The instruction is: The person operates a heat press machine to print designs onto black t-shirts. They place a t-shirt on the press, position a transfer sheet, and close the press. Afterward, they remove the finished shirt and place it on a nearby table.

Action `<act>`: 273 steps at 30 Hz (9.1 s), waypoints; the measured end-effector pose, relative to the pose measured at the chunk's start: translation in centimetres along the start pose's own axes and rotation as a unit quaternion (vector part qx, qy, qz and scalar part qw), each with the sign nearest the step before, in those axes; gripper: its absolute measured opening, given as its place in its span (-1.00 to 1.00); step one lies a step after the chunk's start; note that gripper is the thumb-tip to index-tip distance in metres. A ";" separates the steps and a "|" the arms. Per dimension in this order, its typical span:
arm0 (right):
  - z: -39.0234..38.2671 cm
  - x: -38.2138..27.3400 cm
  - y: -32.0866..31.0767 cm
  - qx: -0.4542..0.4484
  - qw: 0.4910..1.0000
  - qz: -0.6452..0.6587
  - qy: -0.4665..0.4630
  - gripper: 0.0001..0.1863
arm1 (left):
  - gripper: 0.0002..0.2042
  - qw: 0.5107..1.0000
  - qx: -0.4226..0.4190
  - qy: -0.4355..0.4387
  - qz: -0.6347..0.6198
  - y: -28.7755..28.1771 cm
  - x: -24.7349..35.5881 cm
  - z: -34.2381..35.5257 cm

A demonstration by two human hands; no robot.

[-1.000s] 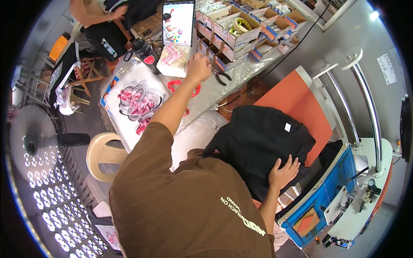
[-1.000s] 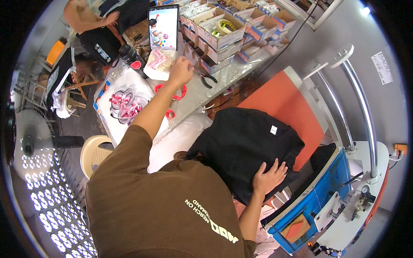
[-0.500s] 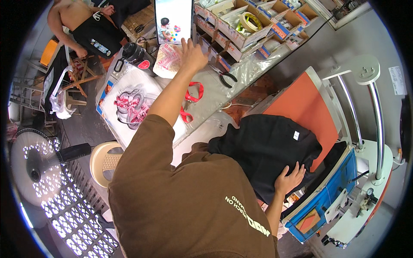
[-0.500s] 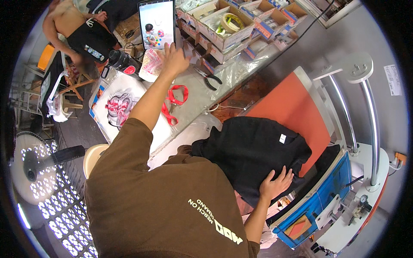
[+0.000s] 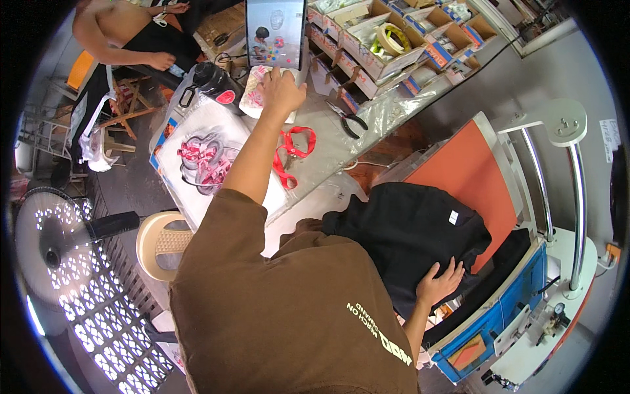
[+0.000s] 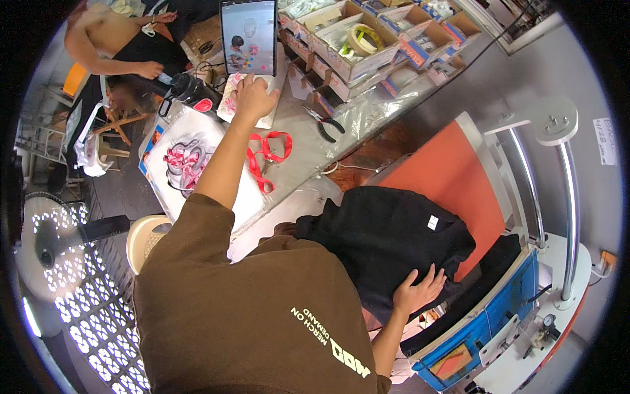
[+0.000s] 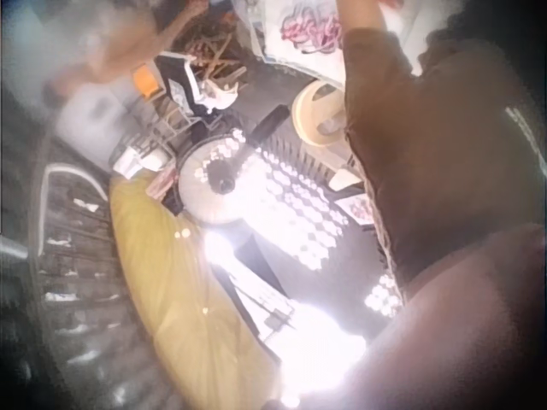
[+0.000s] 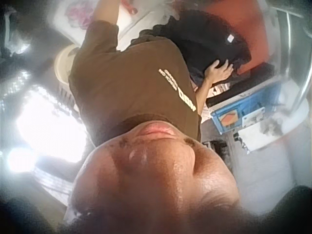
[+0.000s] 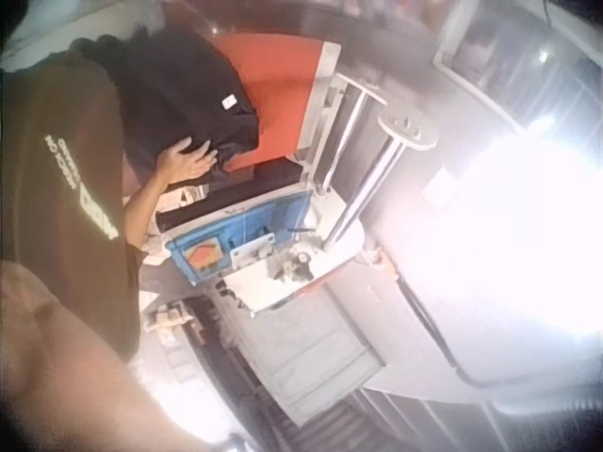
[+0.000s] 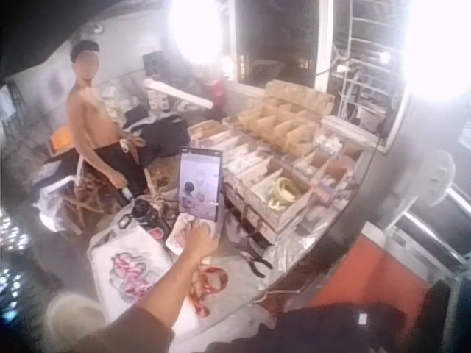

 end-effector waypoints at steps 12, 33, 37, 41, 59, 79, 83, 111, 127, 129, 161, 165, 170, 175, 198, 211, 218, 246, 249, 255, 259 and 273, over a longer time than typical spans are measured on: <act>-0.3 0.3 0.4 -0.001 1.000 -0.009 0.001 -0.49 | -0.36 0.996 0.037 -0.067 -0.037 -0.2 -6.2 3.6; -0.3 0.2 0.5 -0.003 1.000 -0.006 0.003 -0.49 | -0.35 0.998 0.009 -0.032 -0.050 1.4 -4.6 2.5; -0.3 0.3 0.7 -0.005 1.000 -0.009 0.001 -0.50 | -0.29 1.000 -0.001 -0.005 0.009 1.7 -3.6 1.4; -0.3 0.3 0.7 -0.007 1.000 -0.012 0.006 -0.50 | -0.26 0.999 -0.013 0.000 0.039 1.5 -3.3 1.1; 0.0 0.0 0.4 -0.004 1.000 -0.010 0.009 -0.48 | -0.32 0.999 0.010 0.020 0.030 1.2 -2.5 2.4; 7.3 12.3 2.8 -0.018 0.978 0.063 0.198 -0.50 | -0.57 0.838 -0.085 0.449 -0.299 -1.0 30.1 -27.7; 8.7 13.7 1.6 -0.128 0.947 0.160 0.246 -0.61 | -0.81 0.884 -0.062 0.431 -0.171 -0.4 30.7 -26.5; 5.5 17.4 0.7 0.028 0.978 0.115 0.172 -0.59 | -0.69 0.821 -0.199 0.492 -0.209 2.8 36.0 -22.2; 2.9 17.2 -17.4 -0.021 0.979 0.193 0.065 -0.88 | -0.80 0.760 -0.187 0.499 -0.371 -14.3 24.6 -25.8; 0.8 19.2 -20.8 0.015 0.944 0.297 0.144 -0.85 | -0.81 0.757 -0.163 0.473 -0.419 -19.6 23.4 -25.9; 19.5 24.5 -1.0 -0.099 0.963 -0.028 0.247 -0.77 | -0.70 0.899 -0.159 0.354 -0.205 5.4 38.8 -5.4; 16.4 28.4 7.8 -0.052 0.840 0.204 0.500 -0.76 | -0.79 0.925 -0.232 0.143 -0.263 11.0 39.5 -5.1; 20.5 28.7 10.3 0.040 0.735 0.384 0.557 -0.81 | -0.83 0.905 -0.190 0.054 -0.376 11.2 41.9 -2.9; 24.2 29.2 10.4 0.069 0.767 0.344 0.537 -0.82 | -0.82 0.911 -0.144 0.039 -0.383 11.3 44.9 -2.2; 25.3 26.8 17.1 -0.024 0.764 0.271 0.585 -0.48 | -0.65 0.909 -0.301 0.014 -0.286 18.2 47.2 -4.0; 29.1 8.7 12.0 0.051 0.987 0.151 -0.020 -0.62 | -0.77 0.727 0.065 0.593 -0.340 6.8 57.0 -19.9; 28.2 5.3 12.7 -0.086 0.993 0.072 0.034 -0.36 | -0.56 0.791 -0.005 0.581 -0.193 9.3 55.8 -22.1; -20.4 19.4 3.1 -0.079 0.576 0.582 0.568 -0.71 | -0.77 0.612 -0.553 -0.115 -0.554 7.9 8.0 -27.1; -21.5 20.6 3.6 -0.078 0.625 0.502 0.592 -0.82 | -0.73 0.722 -0.517 -0.077 -0.453 10.9 5.4 -26.7; -21.5 19.3 4.9 0.006 0.561 0.611 0.558 -0.75 | -0.75 0.636 -0.480 -0.153 -0.585 10.6 6.7 -28.4; -22.5 20.1 4.7 -0.019 0.790 0.360 0.495 -0.61 | -0.69 0.919 -0.158 0.234 -0.277 7.2 8.1 -27.0; -20.0 18.8 1.9 -0.016 0.790 0.293 0.539 -0.64 | -0.69 0.828 -0.292 0.051 -0.476 7.8 8.2 -28.3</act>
Point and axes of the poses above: each hand's wrist, its own z-axis towards the middle knuckle, its own y-axis out of the palm, x = y × z, the point moved 9 cm from there along z, towards the middle knuckle, and after that the axes turned 9 degrees about x, right-handed, at the moved point
